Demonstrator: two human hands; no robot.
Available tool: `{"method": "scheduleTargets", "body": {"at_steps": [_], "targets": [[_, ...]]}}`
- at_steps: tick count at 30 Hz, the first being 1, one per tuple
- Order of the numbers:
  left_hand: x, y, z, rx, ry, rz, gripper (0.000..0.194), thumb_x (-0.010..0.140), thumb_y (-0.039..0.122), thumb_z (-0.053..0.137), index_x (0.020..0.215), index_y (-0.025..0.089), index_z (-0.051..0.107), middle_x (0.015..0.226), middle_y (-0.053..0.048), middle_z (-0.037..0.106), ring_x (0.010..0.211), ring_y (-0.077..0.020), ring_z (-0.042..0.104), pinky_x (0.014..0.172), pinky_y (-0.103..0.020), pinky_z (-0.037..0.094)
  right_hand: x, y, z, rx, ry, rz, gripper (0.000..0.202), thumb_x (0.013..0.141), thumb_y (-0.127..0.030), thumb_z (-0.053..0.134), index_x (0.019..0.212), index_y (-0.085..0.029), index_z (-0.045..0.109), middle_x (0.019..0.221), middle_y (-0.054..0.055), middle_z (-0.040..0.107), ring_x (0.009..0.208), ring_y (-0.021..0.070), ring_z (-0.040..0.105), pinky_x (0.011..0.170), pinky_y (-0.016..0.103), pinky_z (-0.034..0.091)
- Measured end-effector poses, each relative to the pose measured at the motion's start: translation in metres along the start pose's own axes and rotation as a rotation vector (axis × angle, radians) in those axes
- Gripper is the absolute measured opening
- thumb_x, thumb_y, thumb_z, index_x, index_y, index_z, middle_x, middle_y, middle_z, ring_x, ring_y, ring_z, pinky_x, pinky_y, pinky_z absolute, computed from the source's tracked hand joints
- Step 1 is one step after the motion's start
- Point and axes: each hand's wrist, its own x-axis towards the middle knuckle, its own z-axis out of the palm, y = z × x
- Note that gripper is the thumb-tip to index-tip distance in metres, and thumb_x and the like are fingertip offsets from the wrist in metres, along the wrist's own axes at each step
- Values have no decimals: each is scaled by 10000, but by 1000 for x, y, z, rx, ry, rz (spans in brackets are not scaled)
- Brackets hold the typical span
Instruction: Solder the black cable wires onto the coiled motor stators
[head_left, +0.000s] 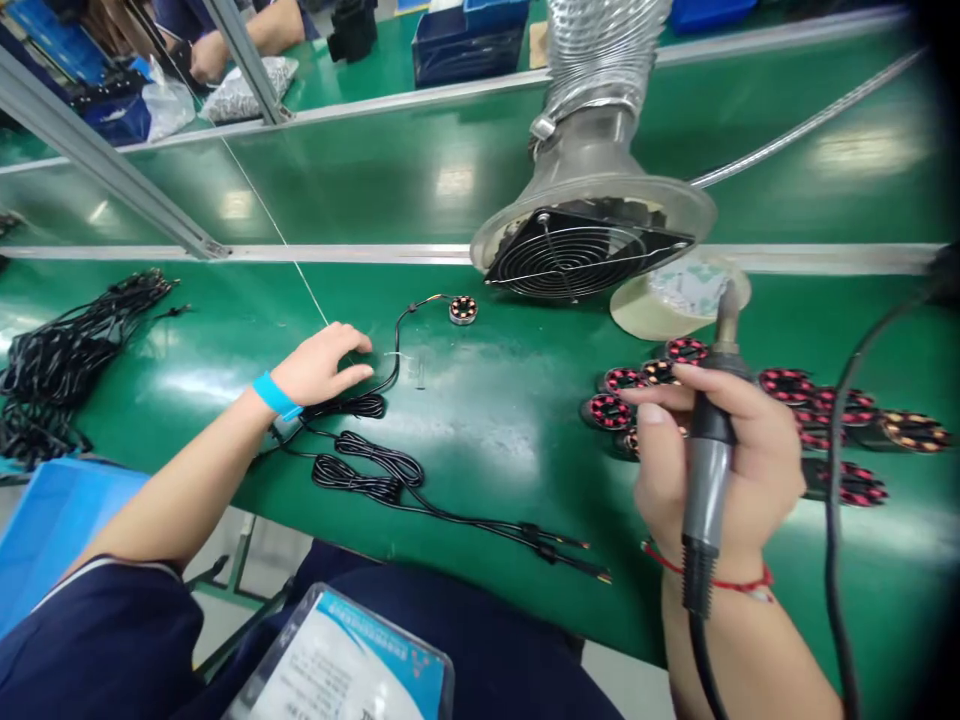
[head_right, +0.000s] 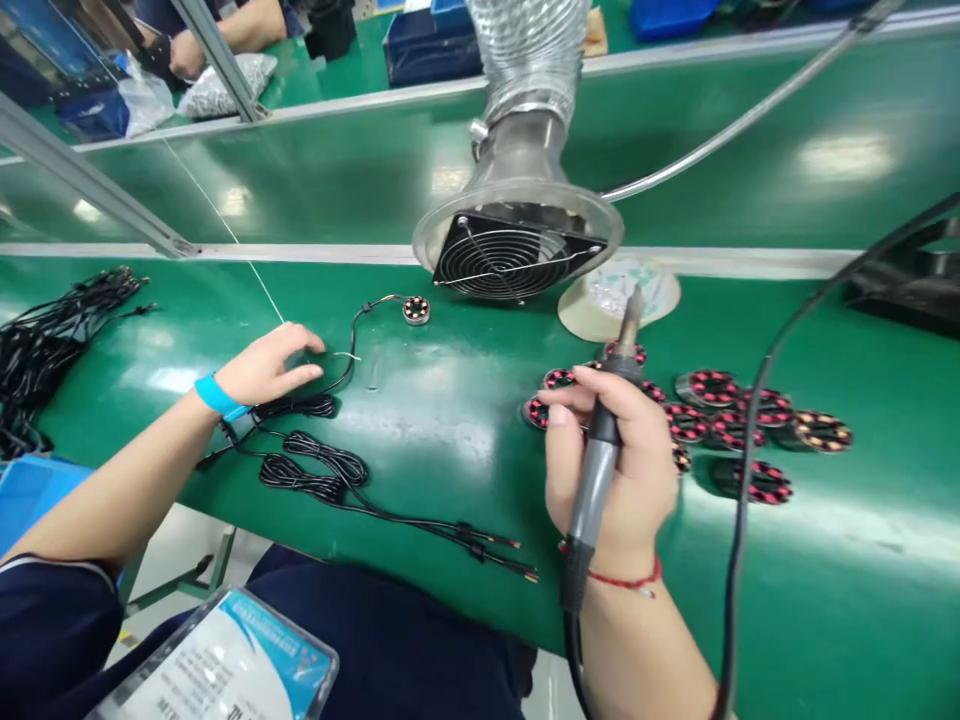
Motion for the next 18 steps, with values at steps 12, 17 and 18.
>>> {"method": "scheduleTargets", "body": {"at_steps": [12,17,18], "targets": [[9,15,-8,-206,-70,-61,347,967,365,335,796,168,564,717,-12,582,671,-127,519,688,-254,402,-2,9,5,-97,-53,-81,292,849,-170,620,1129,-236,672,717,39,721,694,201,697,724,382,539],[-28,4,-23,-49,-384,-107,246,808,372,607,967,188,644,792,-13,583,669,-140,527,620,-247,379,-1,16,3,-154,-45,-48,309,847,-189,623,1149,-229,673,750,50,742,747,223,721,797,421,539],[-34,1,-22,-24,-394,-120,231,812,364,600,961,192,641,811,-18,588,682,-148,539,632,-256,393,0,18,1,-170,-26,-40,310,845,-193,619,1149,-225,673,758,53,745,769,231,726,825,436,536]]}}
